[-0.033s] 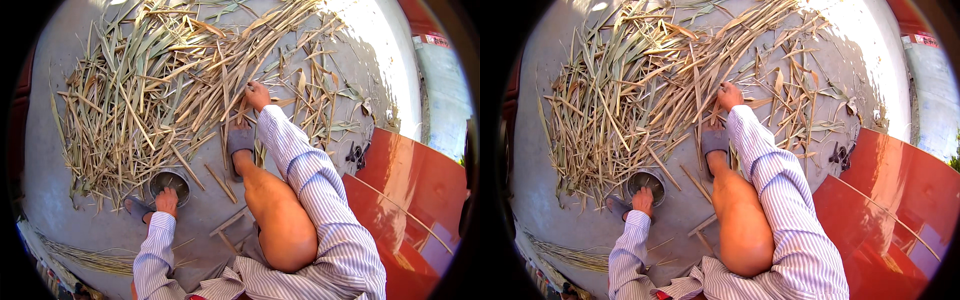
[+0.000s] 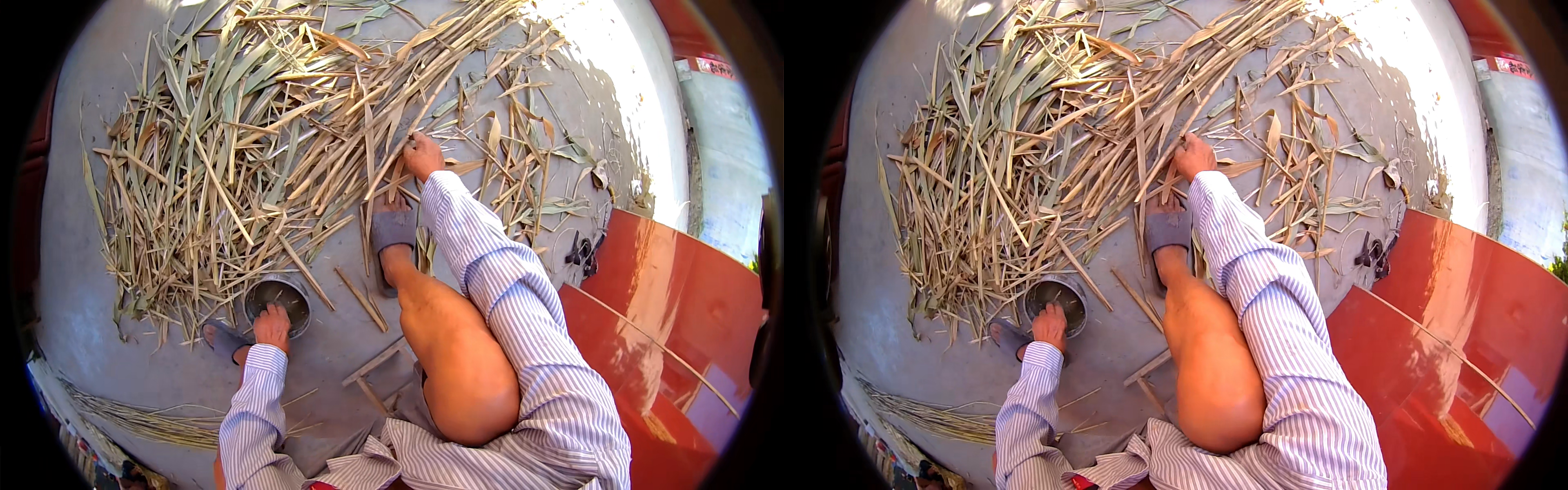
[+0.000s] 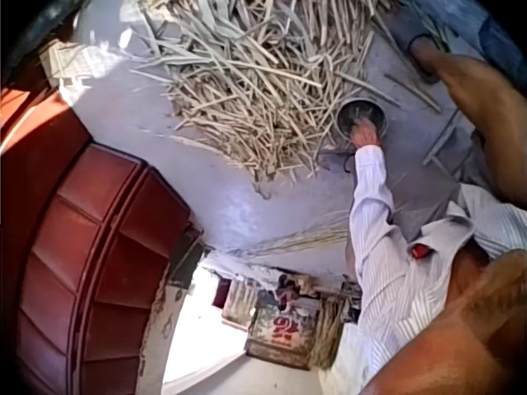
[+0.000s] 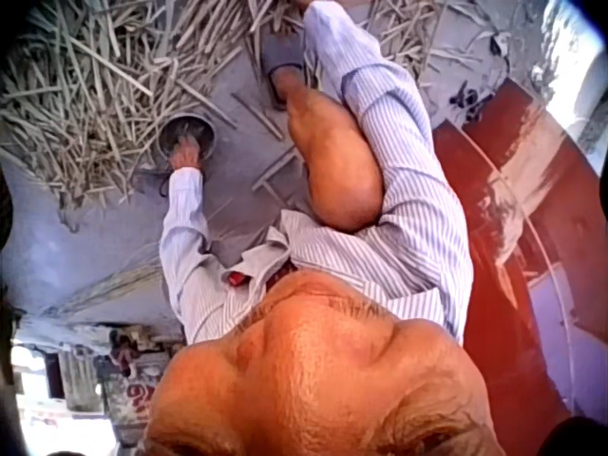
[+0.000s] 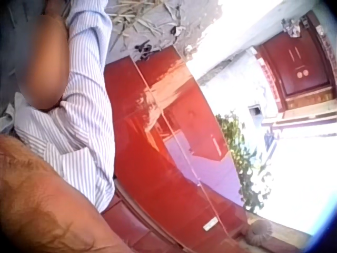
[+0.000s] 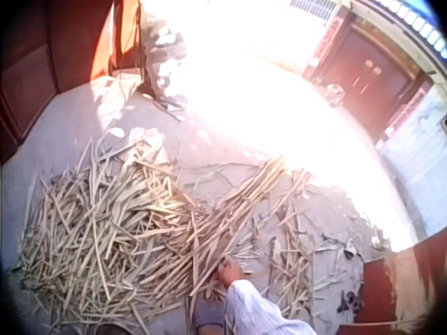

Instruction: The person sits on the floor and repeatedly picks up dried plant stalks, strips off the fibrous outer layers by hand, and discards the waste onto a growing pile. The person handles the stalks one at a time, separating the usable core from the outer material.

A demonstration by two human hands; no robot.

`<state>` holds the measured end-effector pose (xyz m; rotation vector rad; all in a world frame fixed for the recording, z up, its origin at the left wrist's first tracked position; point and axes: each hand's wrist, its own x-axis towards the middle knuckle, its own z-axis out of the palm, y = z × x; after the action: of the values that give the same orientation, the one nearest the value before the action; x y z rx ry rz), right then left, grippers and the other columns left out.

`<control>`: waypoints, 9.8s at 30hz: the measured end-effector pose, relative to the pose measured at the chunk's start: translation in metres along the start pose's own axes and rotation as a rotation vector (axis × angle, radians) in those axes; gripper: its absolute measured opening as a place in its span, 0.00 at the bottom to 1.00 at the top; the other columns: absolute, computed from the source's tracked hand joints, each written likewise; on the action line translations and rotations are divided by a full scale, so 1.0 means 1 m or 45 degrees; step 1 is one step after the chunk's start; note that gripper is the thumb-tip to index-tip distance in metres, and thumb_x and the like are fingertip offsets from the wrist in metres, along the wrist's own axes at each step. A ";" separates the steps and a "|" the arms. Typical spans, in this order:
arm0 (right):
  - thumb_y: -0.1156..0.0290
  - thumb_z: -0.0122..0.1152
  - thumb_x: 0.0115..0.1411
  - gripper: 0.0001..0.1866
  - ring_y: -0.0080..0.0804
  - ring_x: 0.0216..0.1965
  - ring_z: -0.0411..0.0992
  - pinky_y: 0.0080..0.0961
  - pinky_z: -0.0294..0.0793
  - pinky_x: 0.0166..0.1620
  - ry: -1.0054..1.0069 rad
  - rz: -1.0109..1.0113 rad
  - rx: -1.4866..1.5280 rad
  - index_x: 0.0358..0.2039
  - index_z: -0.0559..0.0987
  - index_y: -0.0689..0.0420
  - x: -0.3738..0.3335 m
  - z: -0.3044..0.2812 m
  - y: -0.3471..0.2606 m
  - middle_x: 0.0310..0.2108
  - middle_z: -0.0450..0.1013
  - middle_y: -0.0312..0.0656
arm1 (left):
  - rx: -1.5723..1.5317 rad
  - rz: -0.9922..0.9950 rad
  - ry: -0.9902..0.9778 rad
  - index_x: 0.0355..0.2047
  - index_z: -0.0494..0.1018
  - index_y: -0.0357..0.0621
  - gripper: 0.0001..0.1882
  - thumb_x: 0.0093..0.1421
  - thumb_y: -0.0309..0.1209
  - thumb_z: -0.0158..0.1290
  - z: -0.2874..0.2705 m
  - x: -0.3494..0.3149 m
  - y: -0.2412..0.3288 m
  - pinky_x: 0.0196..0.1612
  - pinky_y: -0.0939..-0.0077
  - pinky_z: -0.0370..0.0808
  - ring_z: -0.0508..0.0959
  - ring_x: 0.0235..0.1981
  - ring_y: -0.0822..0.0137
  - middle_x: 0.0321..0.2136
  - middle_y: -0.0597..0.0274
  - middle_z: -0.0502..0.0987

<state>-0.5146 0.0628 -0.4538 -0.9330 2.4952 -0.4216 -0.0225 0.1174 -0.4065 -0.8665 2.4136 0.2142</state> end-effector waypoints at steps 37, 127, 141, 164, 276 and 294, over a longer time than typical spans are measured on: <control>0.73 0.61 0.59 0.04 0.24 0.30 0.74 0.20 0.77 0.33 -0.891 0.089 2.031 0.33 0.75 0.58 -0.224 -0.257 -0.284 0.28 0.75 0.36 | 0.092 -0.089 1.554 0.26 0.75 0.46 0.06 0.52 0.33 0.58 -0.437 -0.137 -0.020 0.36 0.65 0.66 0.74 0.30 0.63 0.24 0.65 0.76; 0.73 0.60 0.61 0.11 0.33 0.41 0.77 0.23 0.79 0.45 -0.615 -0.866 1.704 0.43 0.76 0.64 -0.210 -0.268 -0.310 0.40 0.77 0.49 | -0.751 -0.892 1.541 0.32 0.75 0.41 0.12 0.58 0.37 0.59 -0.325 -0.168 -0.191 0.34 0.72 0.71 0.76 0.28 0.66 0.24 0.63 0.78; 0.73 0.58 0.63 0.11 0.34 0.42 0.77 0.21 0.81 0.45 -0.584 -0.885 1.747 0.44 0.76 0.65 -0.225 -0.255 -0.322 0.41 0.76 0.49 | -0.997 -0.049 1.579 0.36 0.79 0.42 0.16 0.57 0.42 0.59 -0.369 -0.119 -0.112 0.35 0.72 0.70 0.78 0.31 0.68 0.27 0.63 0.80; 0.59 0.68 0.56 0.16 0.22 0.21 0.74 0.11 0.71 0.21 -0.207 -0.264 1.583 0.29 0.76 0.58 -0.201 -0.264 -0.316 0.21 0.72 0.35 | -0.484 -0.023 1.720 0.32 0.78 0.44 0.14 0.45 0.29 0.67 -0.351 -0.181 -0.148 0.32 0.72 0.71 0.79 0.29 0.63 0.26 0.62 0.79; 0.62 0.59 0.63 0.14 0.26 0.29 0.78 0.12 0.78 0.27 -0.337 -0.381 1.711 0.34 0.76 0.62 -0.190 -0.269 -0.295 0.29 0.78 0.45 | -0.437 -0.480 1.112 0.26 0.75 0.47 0.12 0.49 0.40 0.63 -0.316 -0.180 -0.175 0.37 0.66 0.61 0.74 0.27 0.62 0.21 0.65 0.76; 0.66 0.57 0.64 0.13 0.29 0.34 0.80 0.16 0.81 0.32 -0.607 -0.480 1.777 0.40 0.77 0.65 -0.231 -0.261 -0.313 0.34 0.79 0.47 | -1.563 -0.176 1.299 0.33 0.79 0.36 0.10 0.52 0.28 0.65 -0.339 -0.121 -0.108 0.25 0.85 0.70 0.73 0.23 0.80 0.22 0.66 0.78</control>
<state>-0.3199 0.0247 -0.0293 -0.6937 1.0729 -1.5339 -0.0324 -0.0117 -0.0538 -2.0184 2.9563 1.6506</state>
